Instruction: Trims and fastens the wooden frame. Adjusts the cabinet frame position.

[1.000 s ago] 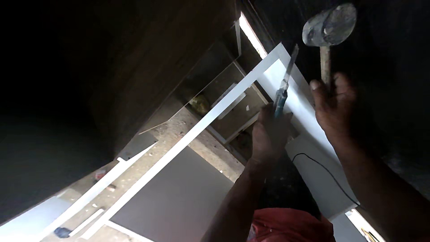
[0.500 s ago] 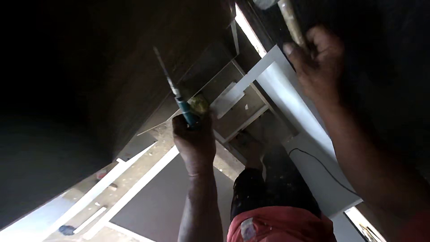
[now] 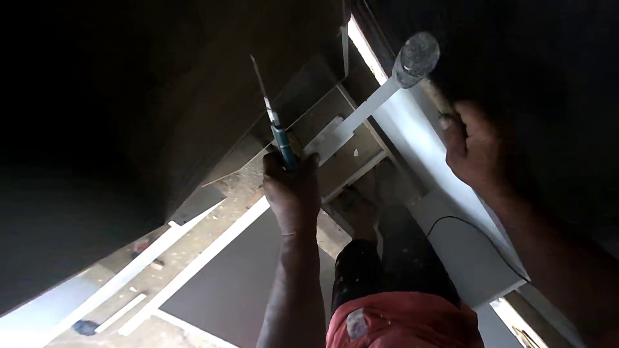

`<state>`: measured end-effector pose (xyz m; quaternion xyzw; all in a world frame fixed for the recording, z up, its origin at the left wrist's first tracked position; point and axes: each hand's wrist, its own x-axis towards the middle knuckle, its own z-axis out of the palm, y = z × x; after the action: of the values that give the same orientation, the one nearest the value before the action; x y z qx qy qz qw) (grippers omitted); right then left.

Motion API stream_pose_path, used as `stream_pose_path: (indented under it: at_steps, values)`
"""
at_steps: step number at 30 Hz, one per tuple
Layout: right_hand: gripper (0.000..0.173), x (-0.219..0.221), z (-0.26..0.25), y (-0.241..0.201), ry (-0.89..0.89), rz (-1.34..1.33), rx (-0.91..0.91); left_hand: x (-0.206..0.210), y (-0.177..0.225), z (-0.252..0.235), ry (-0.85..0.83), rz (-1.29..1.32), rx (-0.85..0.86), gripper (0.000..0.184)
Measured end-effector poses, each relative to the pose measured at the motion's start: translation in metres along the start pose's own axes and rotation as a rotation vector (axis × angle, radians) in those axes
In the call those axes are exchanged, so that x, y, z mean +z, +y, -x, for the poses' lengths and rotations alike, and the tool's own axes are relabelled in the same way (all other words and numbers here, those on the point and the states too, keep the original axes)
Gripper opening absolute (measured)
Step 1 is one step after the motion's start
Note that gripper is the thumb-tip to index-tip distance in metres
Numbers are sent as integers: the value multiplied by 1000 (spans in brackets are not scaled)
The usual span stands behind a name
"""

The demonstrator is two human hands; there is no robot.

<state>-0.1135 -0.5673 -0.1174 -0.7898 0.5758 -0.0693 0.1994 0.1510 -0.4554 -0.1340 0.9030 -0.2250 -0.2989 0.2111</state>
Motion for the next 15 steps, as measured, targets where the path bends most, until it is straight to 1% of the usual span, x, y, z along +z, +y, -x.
stream_pose_path:
  at_steps: [2, 3, 5, 7, 8, 10, 11, 12, 14, 15]
  values:
    - [35, 1, 3, -4, 87, -46, -47, -1, -2, 0, -2, -32, 7, 47]
    - [36, 4, 5, -4, 96, -32, -49, -1, -4, -1, 0, -42, 12, 47]
    - [38, 11, 5, -2, 11, 33, -11, -2, -4, 0, -8, -15, 9, 48]
    - [39, 2, 2, -6, -50, 39, 13, -5, -6, 0, -24, 94, 28, 44]
    - [39, -4, 0, -9, -36, 24, 10, -7, -14, 0, -24, 186, 72, 40]
    - [39, -8, 9, -10, 50, 10, -11, -15, -34, 11, -30, 362, 167, 34]
    - [40, -5, 8, -7, 97, 25, -35, -21, -43, 18, -34, 381, 201, 32]
    - [41, -2, 6, -2, 83, 52, -31, -28, -55, 29, -54, 336, 188, 32]
    - [43, -6, 7, 4, -41, 59, 9, -45, -83, 58, -106, 233, 135, 35]
    - [43, -13, 7, 4, -17, 21, -19, -54, -96, 71, -136, 193, 101, 37]
